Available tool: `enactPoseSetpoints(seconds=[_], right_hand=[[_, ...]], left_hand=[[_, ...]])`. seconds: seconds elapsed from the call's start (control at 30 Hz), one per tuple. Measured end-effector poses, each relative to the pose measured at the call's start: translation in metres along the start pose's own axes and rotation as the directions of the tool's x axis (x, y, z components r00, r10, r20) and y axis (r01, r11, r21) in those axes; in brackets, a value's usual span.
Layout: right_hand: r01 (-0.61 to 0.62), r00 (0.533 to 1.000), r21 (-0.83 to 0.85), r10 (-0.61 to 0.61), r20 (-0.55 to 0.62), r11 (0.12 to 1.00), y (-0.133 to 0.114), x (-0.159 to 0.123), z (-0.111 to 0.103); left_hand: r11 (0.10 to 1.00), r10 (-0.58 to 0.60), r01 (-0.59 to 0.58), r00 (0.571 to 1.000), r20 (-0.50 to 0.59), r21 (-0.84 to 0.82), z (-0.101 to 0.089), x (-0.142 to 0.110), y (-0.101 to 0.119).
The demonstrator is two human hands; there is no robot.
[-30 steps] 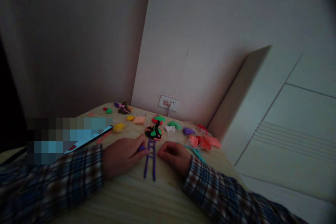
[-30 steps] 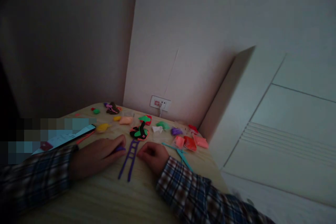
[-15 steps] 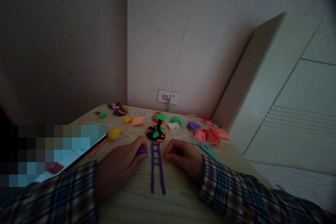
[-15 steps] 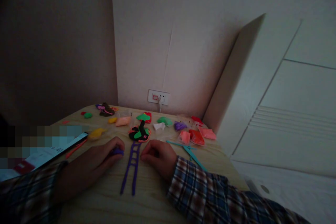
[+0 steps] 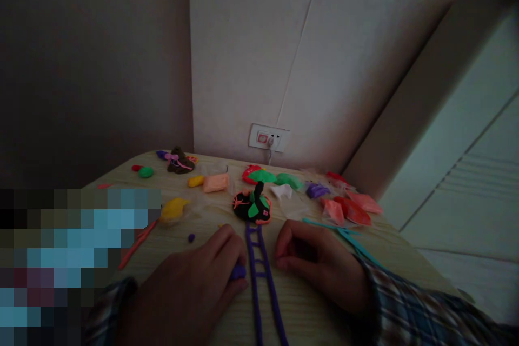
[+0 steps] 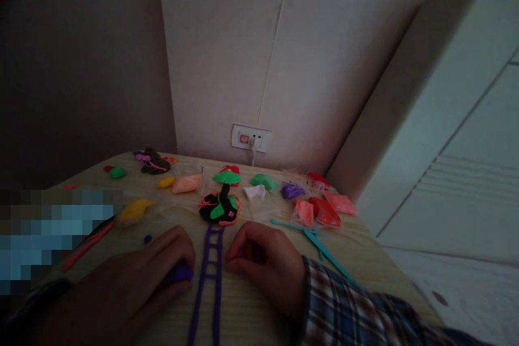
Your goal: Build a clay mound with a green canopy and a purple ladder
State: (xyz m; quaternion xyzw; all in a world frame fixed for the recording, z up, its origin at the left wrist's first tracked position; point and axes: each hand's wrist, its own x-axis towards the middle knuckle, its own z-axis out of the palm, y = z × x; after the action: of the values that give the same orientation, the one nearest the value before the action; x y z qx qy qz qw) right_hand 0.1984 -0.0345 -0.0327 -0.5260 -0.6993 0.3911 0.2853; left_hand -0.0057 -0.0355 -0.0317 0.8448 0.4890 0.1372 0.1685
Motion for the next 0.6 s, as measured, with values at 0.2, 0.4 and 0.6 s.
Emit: enactPoseSetpoints(seconds=[0.2,0.4,0.6], right_hand=[[0.105,0.994,-0.104,-0.106,0.001,0.989,0.0,-0.002,-0.002],[0.146,0.988,-0.161,-0.151,-0.021,0.976,-0.002,-0.001,-0.002],[0.232,0.962,-0.271,-0.261,-0.075,0.934,-0.004,0.003,-0.001]], left_hand=[[0.992,-0.003,-0.022,0.98,0.198,0.124,-0.003,0.001,0.002],[0.99,-0.004,-0.032,0.966,0.258,0.134,0.004,0.002,-0.009],[0.986,0.078,-0.101,0.983,0.168,0.135,0.013,-0.006,-0.023]])
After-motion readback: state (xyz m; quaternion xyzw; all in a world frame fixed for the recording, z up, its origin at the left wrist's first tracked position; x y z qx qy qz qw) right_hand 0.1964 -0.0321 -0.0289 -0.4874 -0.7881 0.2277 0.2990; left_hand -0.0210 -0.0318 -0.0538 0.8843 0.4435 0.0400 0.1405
